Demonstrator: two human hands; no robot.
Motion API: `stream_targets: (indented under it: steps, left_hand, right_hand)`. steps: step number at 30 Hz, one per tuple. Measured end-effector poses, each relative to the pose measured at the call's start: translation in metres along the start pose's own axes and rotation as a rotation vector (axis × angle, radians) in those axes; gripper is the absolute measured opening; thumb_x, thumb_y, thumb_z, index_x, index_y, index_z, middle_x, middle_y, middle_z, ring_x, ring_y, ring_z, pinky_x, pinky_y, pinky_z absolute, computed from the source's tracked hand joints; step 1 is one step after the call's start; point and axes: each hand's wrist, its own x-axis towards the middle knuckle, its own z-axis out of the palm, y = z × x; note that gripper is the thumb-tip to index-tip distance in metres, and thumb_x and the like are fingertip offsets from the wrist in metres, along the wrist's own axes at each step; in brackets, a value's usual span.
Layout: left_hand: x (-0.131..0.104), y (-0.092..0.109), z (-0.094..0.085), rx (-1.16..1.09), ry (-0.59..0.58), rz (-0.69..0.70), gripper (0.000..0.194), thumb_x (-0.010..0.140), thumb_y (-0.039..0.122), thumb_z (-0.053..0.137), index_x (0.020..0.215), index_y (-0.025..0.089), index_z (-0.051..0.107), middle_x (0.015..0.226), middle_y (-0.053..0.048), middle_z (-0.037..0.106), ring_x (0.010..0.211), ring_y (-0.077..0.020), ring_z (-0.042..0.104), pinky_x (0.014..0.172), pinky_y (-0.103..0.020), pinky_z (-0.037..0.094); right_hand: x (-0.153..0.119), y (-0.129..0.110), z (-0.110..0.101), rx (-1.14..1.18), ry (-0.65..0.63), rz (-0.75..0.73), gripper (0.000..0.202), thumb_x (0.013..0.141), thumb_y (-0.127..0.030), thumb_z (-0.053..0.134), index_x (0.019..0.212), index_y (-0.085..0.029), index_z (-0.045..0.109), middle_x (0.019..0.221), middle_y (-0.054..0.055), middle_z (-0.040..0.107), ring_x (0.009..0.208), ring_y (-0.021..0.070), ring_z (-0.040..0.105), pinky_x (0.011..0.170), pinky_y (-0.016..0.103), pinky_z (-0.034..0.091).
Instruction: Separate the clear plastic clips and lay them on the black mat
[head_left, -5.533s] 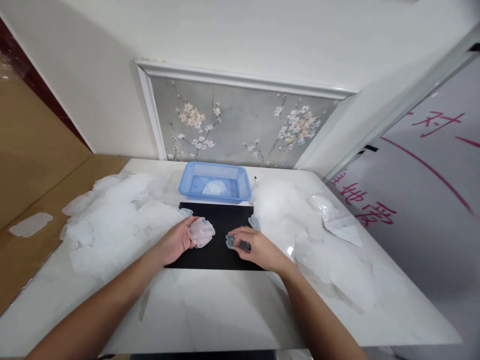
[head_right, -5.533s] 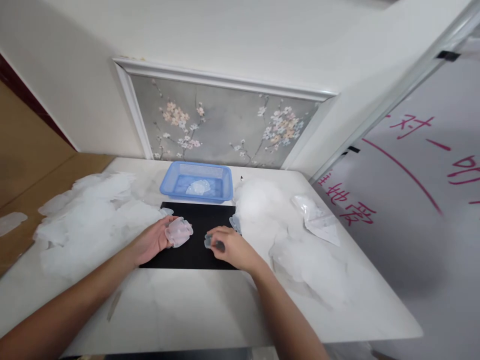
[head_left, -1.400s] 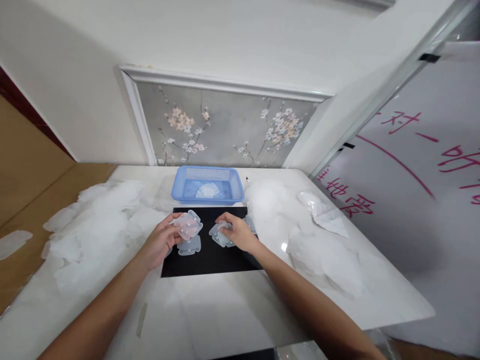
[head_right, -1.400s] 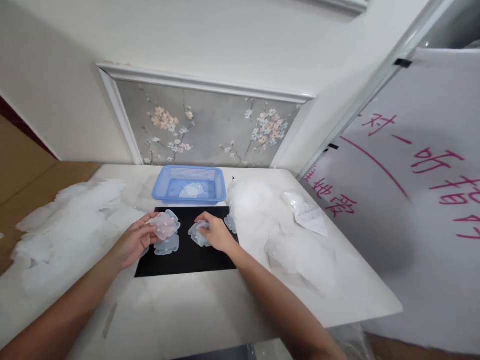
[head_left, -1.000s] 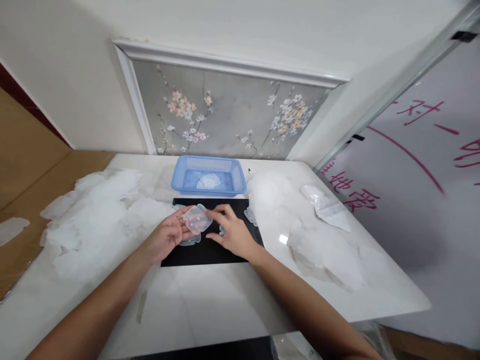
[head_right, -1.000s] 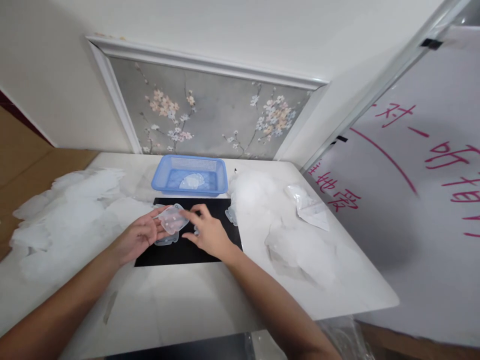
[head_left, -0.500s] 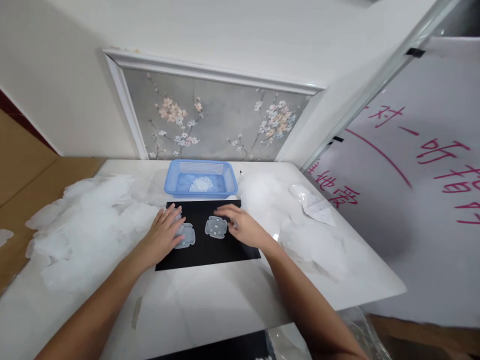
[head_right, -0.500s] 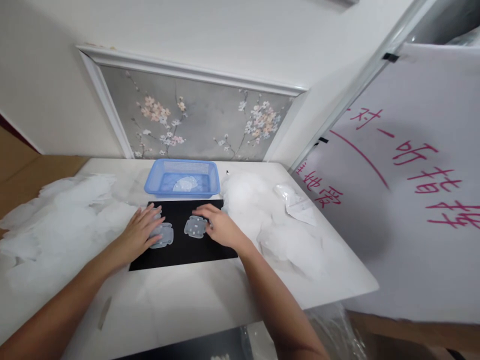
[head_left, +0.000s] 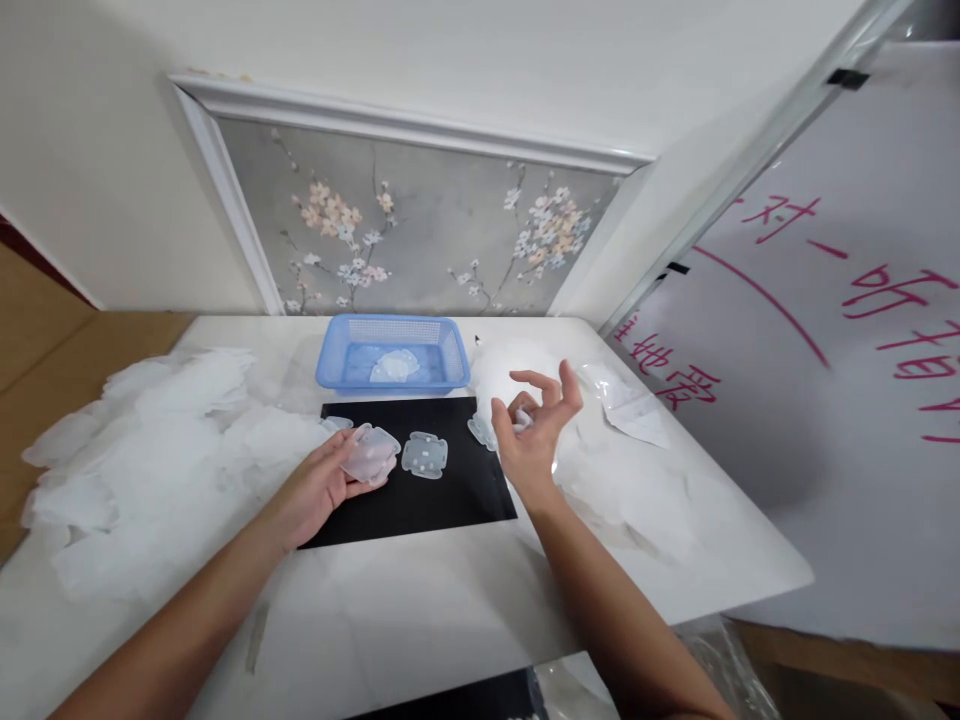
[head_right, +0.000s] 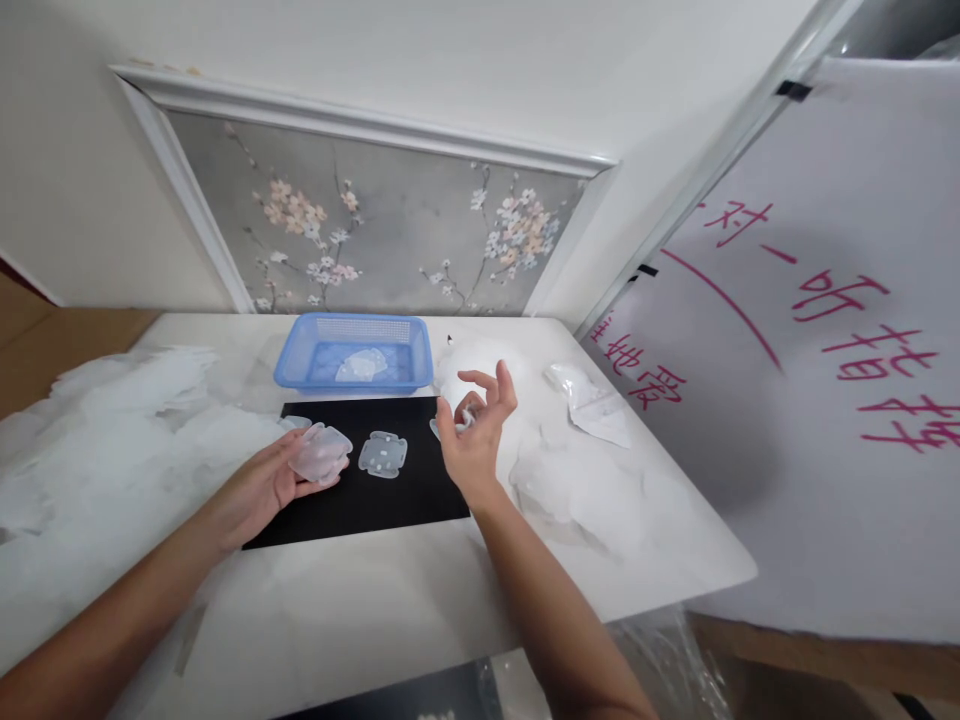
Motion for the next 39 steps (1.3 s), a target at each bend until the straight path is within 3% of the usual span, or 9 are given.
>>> stream_targets:
  steps: [2,5,8,13,18,22,28,35,39]
  left_hand:
    - [0.002,0.001,-0.002,-0.106,-0.030,-0.047,0.043,0.090,0.052,0.058,0.118,0.020,0.059,0.126,-0.013,0.066,0.113,-0.0304,0.065,0.102,-0.052,0.049]
    - [0.002,0.004,-0.003,-0.190,-0.060,-0.085,0.045,0.095,0.055,0.046,0.121,0.021,0.059,0.131,-0.013,0.063,0.120,-0.0317,0.061,0.105,-0.057,0.044]
    - [0.001,0.005,-0.004,-0.217,-0.052,-0.097,0.052,0.096,0.059,0.038,0.126,0.020,0.056,0.138,-0.014,0.058,0.127,-0.0331,0.056,0.108,-0.063,0.038]
    - [0.001,-0.002,-0.008,-0.044,-0.086,0.052,0.066,0.091,0.072,0.032,0.128,0.024,0.057,0.146,-0.012,0.052,0.139,-0.0341,0.043,0.113,-0.062,0.029]
    - [-0.006,-0.006,-0.008,0.634,-0.175,0.269,0.069,0.088,0.076,0.031,0.118,0.028,0.069,0.150,-0.006,0.049,0.146,-0.0316,0.030,0.122,-0.054,0.012]
    - [-0.009,0.001,-0.006,0.684,-0.095,0.377,0.061,0.090,0.071,0.038,0.116,0.026,0.070,0.146,-0.007,0.054,0.139,-0.0304,0.043,0.119,-0.053,0.026]
    - [-0.005,0.013,-0.016,0.528,0.136,0.500,0.059,0.091,0.067,0.043,0.112,0.019,0.070,0.130,-0.012,0.066,0.128,-0.0292,0.056,0.111,-0.051,0.043]
    - [0.000,0.008,-0.024,0.741,0.293,0.661,0.057,0.094,0.060,0.042,0.131,0.019,0.056,0.141,-0.014,0.056,0.132,-0.0288,0.051,0.108,-0.049,0.045]
    - [0.000,0.007,-0.023,0.892,0.385,0.801,0.058,0.096,0.053,0.043,0.144,0.021,0.040,0.147,-0.015,0.050,0.131,-0.0276,0.052,0.107,-0.048,0.046]
  right_hand:
    - [0.000,0.003,0.000,-0.032,-0.145,-0.018,0.060,0.090,-0.032,0.056,0.143,-0.031,0.027,0.118,0.007,0.056,0.058,0.0103,0.047,0.058,0.030,0.049]
    - [-0.002,0.009,0.004,-0.090,-0.548,0.006,0.018,0.090,-0.025,0.058,0.107,-0.024,0.062,0.098,0.004,0.064,0.069,0.0145,0.058,0.063,0.030,0.050]
    - [-0.013,0.016,0.017,-0.138,-0.763,0.022,0.011,0.088,-0.016,0.058,0.088,-0.022,0.067,0.090,0.002,0.065,0.077,0.0164,0.063,0.069,0.031,0.053]
    - [-0.031,0.022,0.036,-0.384,-0.802,-0.001,0.031,0.081,-0.026,0.073,0.110,-0.023,0.064,0.106,0.006,0.060,0.083,0.0196,0.064,0.075,0.036,0.055]
    - [-0.026,0.027,0.032,-0.519,-0.787,0.080,0.017,0.077,-0.028,0.078,0.083,-0.020,0.064,0.082,0.004,0.059,0.085,0.0232,0.061,0.074,0.036,0.050]
    - [-0.019,0.031,0.022,-0.433,-0.784,0.127,0.016,0.080,-0.027,0.074,0.091,-0.020,0.065,0.087,0.002,0.059,0.075,0.0167,0.061,0.070,0.032,0.050]
    - [-0.015,0.025,0.020,-0.354,-0.621,-0.007,0.023,0.088,-0.029,0.060,0.110,-0.022,0.063,0.100,0.005,0.060,0.071,0.0146,0.060,0.070,0.032,0.053]
    - [0.028,0.015,-0.012,-0.307,0.133,-0.265,0.072,0.093,-0.029,0.054,0.151,-0.031,0.013,0.121,0.009,0.050,0.061,0.0106,0.049,0.060,0.029,0.052]
    - [0.038,-0.010,-0.037,-0.289,0.421,-0.452,0.070,0.092,-0.022,0.055,0.150,-0.032,0.015,0.116,0.009,0.053,0.066,0.0130,0.052,0.054,0.028,0.048]
